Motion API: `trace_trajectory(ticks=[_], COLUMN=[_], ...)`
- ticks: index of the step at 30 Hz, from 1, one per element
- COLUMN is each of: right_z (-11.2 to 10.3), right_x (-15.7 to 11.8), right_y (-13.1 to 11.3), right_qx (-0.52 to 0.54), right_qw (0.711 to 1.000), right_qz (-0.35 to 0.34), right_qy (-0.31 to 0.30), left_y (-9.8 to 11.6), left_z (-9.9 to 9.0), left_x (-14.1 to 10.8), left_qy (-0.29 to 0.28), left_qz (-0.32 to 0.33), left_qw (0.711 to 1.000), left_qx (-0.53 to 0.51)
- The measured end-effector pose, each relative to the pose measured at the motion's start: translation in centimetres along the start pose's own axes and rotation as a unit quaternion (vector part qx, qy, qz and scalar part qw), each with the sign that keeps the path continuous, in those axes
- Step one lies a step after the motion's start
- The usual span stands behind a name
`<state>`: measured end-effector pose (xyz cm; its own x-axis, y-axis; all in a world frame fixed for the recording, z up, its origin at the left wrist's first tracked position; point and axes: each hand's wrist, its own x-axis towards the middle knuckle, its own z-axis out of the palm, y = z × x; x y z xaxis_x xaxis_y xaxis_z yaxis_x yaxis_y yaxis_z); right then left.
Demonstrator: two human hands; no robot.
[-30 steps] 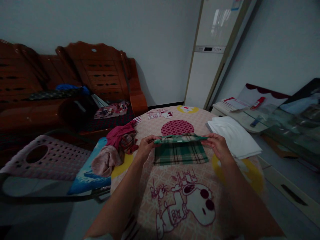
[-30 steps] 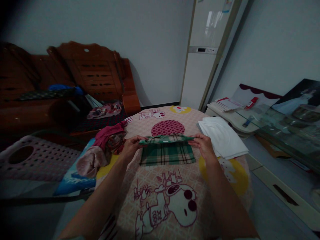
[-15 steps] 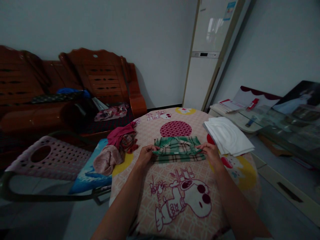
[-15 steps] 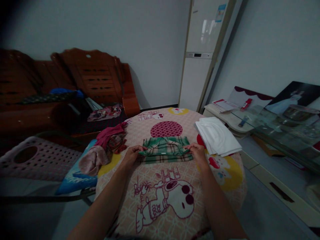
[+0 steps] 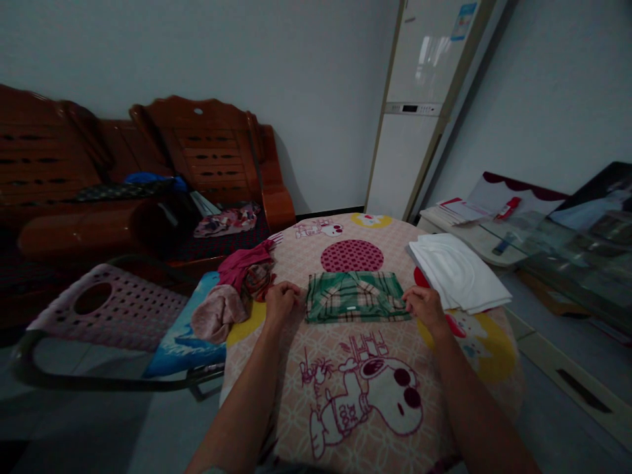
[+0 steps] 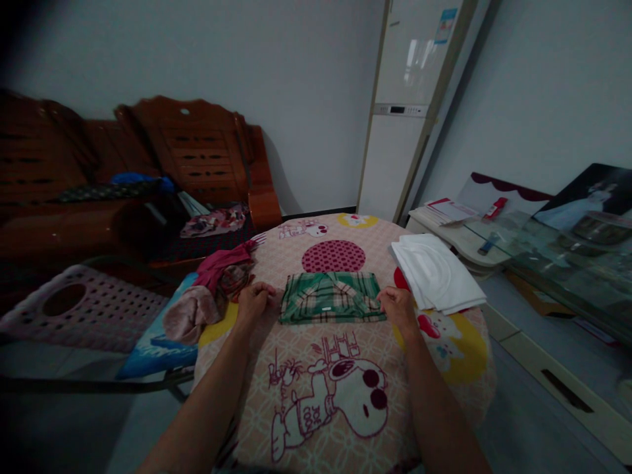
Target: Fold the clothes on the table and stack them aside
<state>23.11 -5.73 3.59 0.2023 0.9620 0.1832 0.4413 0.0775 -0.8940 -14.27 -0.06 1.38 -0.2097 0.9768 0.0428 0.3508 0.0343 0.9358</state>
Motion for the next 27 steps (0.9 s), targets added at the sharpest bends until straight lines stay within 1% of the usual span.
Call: trace_trajectory(ticks=[1,5,7,9,11,14,15,17,21,24,27], right_z=[0.3,2.5,3.7,4.4,4.5,3.8,3.4,2.9,2.7,3.4,4.2], right_x=[0.2,1.9,3.0,4.1,5.1,6.4,6.8,7.4,8.3,8.4,8.2], right_y=[-0.4,-2.1,-2.4,-2.0,-1.0,0.9,1.5,2.6,4.0,4.5,4.8], right_qx=[-0.009,-0.055,-0.078,-0.105,-0.133,-0.173,-0.188,-0.222,-0.271,-0.284,-0.295], right_qw=[1.000,0.994,0.989,0.985,0.982,0.975,0.972,0.964,0.952,0.947,0.943], right_qz=[-0.015,-0.088,-0.121,-0.133,-0.115,-0.064,-0.050,-0.033,-0.042,-0.057,-0.087], right_qy=[0.011,0.028,0.025,0.034,0.064,0.123,0.135,0.141,0.139,0.139,0.129], left_y=[0.1,1.9,2.8,3.4,3.5,3.0,2.8,2.5,2.2,2.1,2.1], left_z=[0.1,1.2,2.1,2.8,3.3,3.5,3.5,3.5,3.6,3.6,3.5], left_x=[0.7,3.1,3.8,4.2,4.4,4.8,4.9,5.2,5.7,5.7,5.6], left_qy=[0.013,0.006,0.015,0.014,0.005,0.000,-0.001,-0.008,-0.017,-0.011,-0.012], left_qz=[0.005,0.023,0.031,0.034,0.031,0.021,0.016,0.011,0.013,0.006,0.001], left_qw=[1.000,0.989,0.978,0.969,0.966,0.968,0.968,0.968,0.968,0.970,0.972], left_qx=[0.025,0.143,0.206,0.245,0.256,0.251,0.250,0.251,0.251,0.242,0.236])
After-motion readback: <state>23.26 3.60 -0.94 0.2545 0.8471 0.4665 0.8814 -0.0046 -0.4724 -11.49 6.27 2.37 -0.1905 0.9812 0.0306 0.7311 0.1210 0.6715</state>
